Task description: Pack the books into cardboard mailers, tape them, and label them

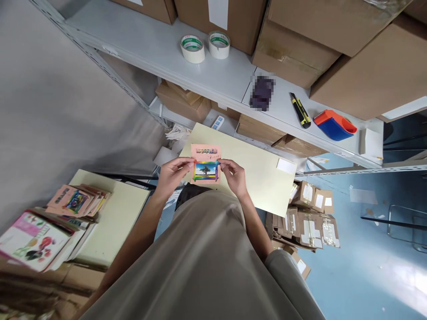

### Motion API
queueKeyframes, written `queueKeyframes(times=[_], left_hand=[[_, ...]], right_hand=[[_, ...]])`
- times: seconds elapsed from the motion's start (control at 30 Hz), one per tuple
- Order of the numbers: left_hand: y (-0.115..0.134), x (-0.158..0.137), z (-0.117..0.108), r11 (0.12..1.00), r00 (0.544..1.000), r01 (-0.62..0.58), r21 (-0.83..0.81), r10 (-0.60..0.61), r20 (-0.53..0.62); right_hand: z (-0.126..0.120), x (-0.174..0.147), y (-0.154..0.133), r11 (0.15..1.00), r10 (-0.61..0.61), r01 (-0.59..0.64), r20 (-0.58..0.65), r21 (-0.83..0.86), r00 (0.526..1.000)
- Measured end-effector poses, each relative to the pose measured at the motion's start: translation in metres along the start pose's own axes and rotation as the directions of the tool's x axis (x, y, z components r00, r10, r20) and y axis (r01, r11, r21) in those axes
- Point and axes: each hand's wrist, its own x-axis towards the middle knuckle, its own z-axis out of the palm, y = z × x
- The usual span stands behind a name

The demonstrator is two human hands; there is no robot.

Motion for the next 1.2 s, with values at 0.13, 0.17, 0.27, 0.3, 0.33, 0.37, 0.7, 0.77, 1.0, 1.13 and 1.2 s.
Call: queueKeyframes(times=[0.13, 0.17, 0.27, 0.3, 0.33, 0.37, 0.7, 0.77, 1.0, 1.13, 1.2], left_hand=[[-0.002, 0.0, -0.007, 0.998, 0.998, 0.047, -0.031, -0.045, 0.037], [-0.002, 0.0, -0.008, 0.998, 0.998, 0.047, -0.041, -0.045, 0.046], [-0.001, -0.002, -0.007, 0.996, 0.997, 0.045, -0.072, -0.041, 0.061], [0.0, -0.003, -0.006, 0.996, 0.997, 0.048, -0.073, -0.044, 0.056], [0.001, -0.004, -0.004, 0.996, 0.998, 0.053, -0.067, -0.051, 0.045], [0.002, -0.005, -0.002, 0.997, 0.998, 0.06, -0.055, -0.059, 0.029], [0.003, -0.008, 0.008, 0.996, 0.997, 0.08, -0.034, -0.081, -0.019], [0.003, -0.009, 0.008, 0.997, 0.997, 0.075, -0.028, -0.075, -0.01], [0.014, -0.011, 0.008, 0.999, 0.997, -0.011, 0.039, 0.014, -0.072], [0.029, -0.015, 0.011, 0.983, 0.989, -0.114, 0.142, 0.126, -0.081], [0.036, -0.018, 0.016, 0.956, 0.977, -0.209, 0.203, 0.215, -0.006]], right_hand=[[-0.003, 0.001, 0.0, 1.0, -0.007, 0.006, 0.048, 0.022, 0.999], [-0.003, 0.002, 0.0, 1.0, 0.002, -0.004, 0.058, 0.024, 0.998], [-0.003, 0.003, -0.002, 0.999, 0.026, -0.027, 0.049, 0.033, 0.998], [-0.003, 0.003, -0.004, 0.999, 0.032, -0.034, 0.043, 0.04, 0.999], [-0.002, 0.002, -0.005, 0.998, 0.04, -0.042, 0.044, 0.049, 0.998], [-0.001, 0.002, -0.007, 0.997, 0.049, -0.052, 0.049, 0.058, 0.998], [0.004, -0.003, -0.013, 0.99, 0.117, -0.122, 0.08, 0.065, 0.99], [0.003, -0.003, -0.012, 0.989, 0.121, -0.128, 0.092, 0.073, 0.988], [0.0, -0.002, -0.006, 0.993, 0.076, -0.088, 0.139, 0.082, 0.987], [0.006, 0.001, 0.007, 0.991, 0.094, -0.105, 0.131, 0.078, 0.987], [0.011, 0.004, 0.014, 0.989, 0.102, -0.113, 0.115, 0.094, 0.988]])
